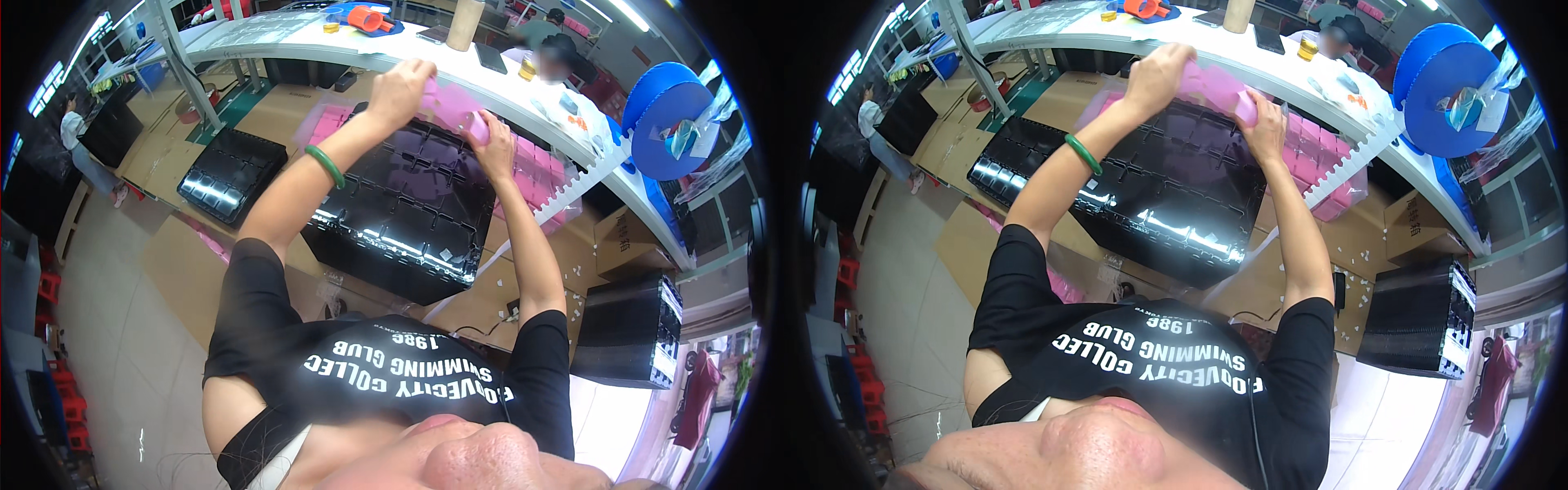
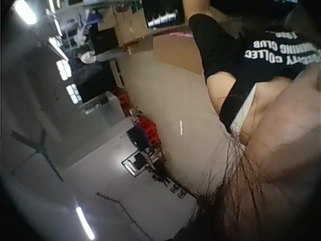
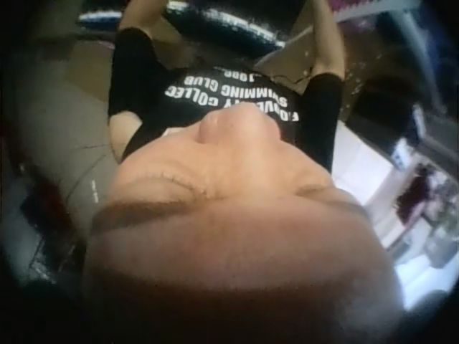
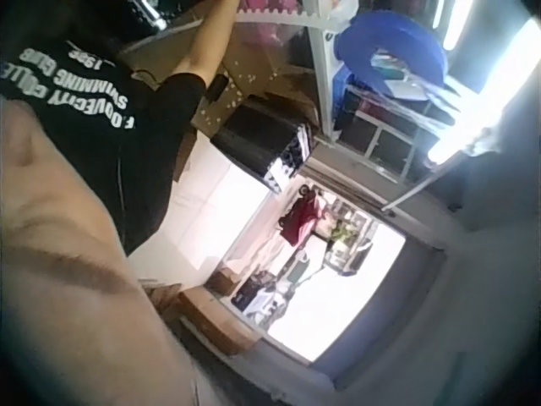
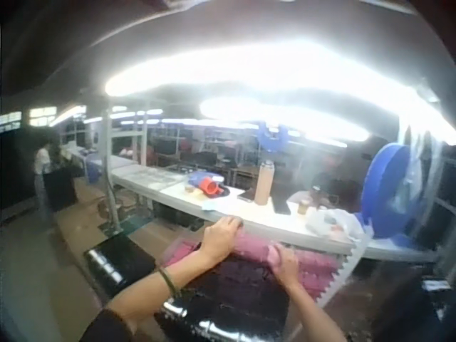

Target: The person assembles plastic components by hand, applying adhesive strips to plastic frames and then inserting foam panels into the frames.

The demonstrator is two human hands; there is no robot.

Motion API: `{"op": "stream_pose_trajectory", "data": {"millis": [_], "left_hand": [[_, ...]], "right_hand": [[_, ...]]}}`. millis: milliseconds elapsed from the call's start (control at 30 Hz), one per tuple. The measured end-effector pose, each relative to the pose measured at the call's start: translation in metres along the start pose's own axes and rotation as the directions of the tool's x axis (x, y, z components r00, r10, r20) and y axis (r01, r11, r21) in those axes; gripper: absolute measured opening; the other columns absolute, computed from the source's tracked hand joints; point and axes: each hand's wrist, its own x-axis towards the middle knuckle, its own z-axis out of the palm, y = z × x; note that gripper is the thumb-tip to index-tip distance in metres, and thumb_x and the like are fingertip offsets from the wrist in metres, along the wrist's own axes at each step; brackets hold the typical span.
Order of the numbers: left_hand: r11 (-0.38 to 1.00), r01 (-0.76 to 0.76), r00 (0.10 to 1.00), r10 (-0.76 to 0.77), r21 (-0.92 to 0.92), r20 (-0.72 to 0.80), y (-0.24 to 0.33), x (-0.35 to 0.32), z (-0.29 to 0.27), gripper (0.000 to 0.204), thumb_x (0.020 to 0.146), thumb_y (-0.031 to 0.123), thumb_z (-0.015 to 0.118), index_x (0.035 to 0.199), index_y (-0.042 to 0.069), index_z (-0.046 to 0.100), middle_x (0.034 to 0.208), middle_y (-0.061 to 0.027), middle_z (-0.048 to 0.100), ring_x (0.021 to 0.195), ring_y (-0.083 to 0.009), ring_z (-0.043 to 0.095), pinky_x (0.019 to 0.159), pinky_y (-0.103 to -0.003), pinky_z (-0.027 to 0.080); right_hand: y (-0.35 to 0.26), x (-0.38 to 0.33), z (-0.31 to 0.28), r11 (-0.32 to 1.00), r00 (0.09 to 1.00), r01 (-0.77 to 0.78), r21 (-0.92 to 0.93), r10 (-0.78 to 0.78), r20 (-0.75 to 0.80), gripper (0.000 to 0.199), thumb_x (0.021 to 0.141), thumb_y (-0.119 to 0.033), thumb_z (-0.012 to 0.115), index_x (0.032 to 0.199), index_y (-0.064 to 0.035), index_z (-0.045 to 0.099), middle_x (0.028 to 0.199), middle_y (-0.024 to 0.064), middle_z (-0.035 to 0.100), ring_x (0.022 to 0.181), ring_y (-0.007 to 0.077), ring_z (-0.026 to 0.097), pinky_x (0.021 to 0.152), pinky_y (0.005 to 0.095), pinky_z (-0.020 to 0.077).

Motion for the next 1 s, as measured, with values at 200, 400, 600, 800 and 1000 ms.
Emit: {"op": "stream_pose_trajectory", "data": {"millis": [200, 400, 600, 800, 1000], "left_hand": [[0.927, 0.283, 0.956, -0.251, -0.246, 0.154, -0.055, 0.038, -0.001, 0.014, 0.096, 0.008, 0.053, 0.107, 0.004, 0.062, 0.097, -0.0168, 0.072, 0.092, -0.0311, 0.07, 0.08, -0.039, 0.055], [0.918, -0.148, 0.985, 0.169, -0.368, 0.023, -0.06, 0.011, -0.014, 0.018, 0.089, 0.002, 0.058, 0.106, 0.004, 0.065, 0.096, -0.0148, 0.069, 0.089, -0.034, 0.067, 0.078, -0.04, 0.053], [0.908, -0.125, 0.952, 0.223, -0.399, 0.208, -0.069, -0.082, -0.05, 0.02, 0.085, -0.002, 0.062, 0.102, 0.006, 0.067, 0.101, -0.0119, 0.068, 0.091, -0.0321, 0.067, 0.079, -0.039, 0.054], [0.898, 0.061, 0.923, 0.115, -0.436, 0.366, -0.057, -0.134, -0.088, 0.019, 0.086, -0.001, 0.064, 0.103, 0.003, 0.069, 0.104, -0.0113, 0.069, 0.094, -0.0303, 0.068, 0.081, -0.037, 0.055], [0.904, 0.067, 0.94, 0.085, -0.422, 0.331, -0.034, -0.143, -0.111, 0.019, 0.085, -0.004, 0.063, 0.102, 0.001, 0.07, 0.104, -0.0112, 0.069, 0.102, -0.0307, 0.065, 0.09, -0.039, 0.051]], "right_hand": [[0.011, 0.027, -0.01, 0.978, 0.975, -0.19, 0.089, 0.199, -0.099, 0.021, 0.083, -0.019, 0.074, 0.103, -0.0109, 0.073, 0.096, 0.0122, 0.072, 0.093, 0.0298, 0.067, 0.081, 0.0386, 0.0507], [0.009, 0.007, -0.066, 0.955, 0.943, -0.203, 0.214, 0.25, -0.221, 0.017, 0.087, -0.018, 0.07, 0.102, -0.0127, 0.076, 0.096, 0.0112, 0.072, 0.093, 0.0281, 0.066, 0.083, 0.0365, 0.0502], [-0.045, -0.075, -0.093, 0.945, 0.953, -0.245, 0.216, 0.276, -0.126, 0.021, 0.085, -0.005, 0.069, 0.105, -0.0103, 0.074, 0.102, 0.0096, 0.071, 0.099, 0.0252, 0.066, 0.088, 0.0358, 0.0499], [-0.097, -0.145, -0.099, 0.903, 0.929, -0.366, 0.225, 0.369, 0.032, 0.022, 0.081, 0.0, 0.066, 0.101, -0.0065, 0.072, 0.107, 0.0095, 0.07, 0.105, 0.0268, 0.063, 0.093, 0.0365, 0.0485], [-0.117, -0.162, -0.12, 0.944, 0.948, -0.319, 0.087, 0.318, 0.023, 0.027, 0.076, -0.001, 0.067, 0.101, -0.0099, 0.073, 0.113, 0.004, 0.068, 0.115, 0.0292, 0.054, 0.099, 0.0394, 0.0436]]}}
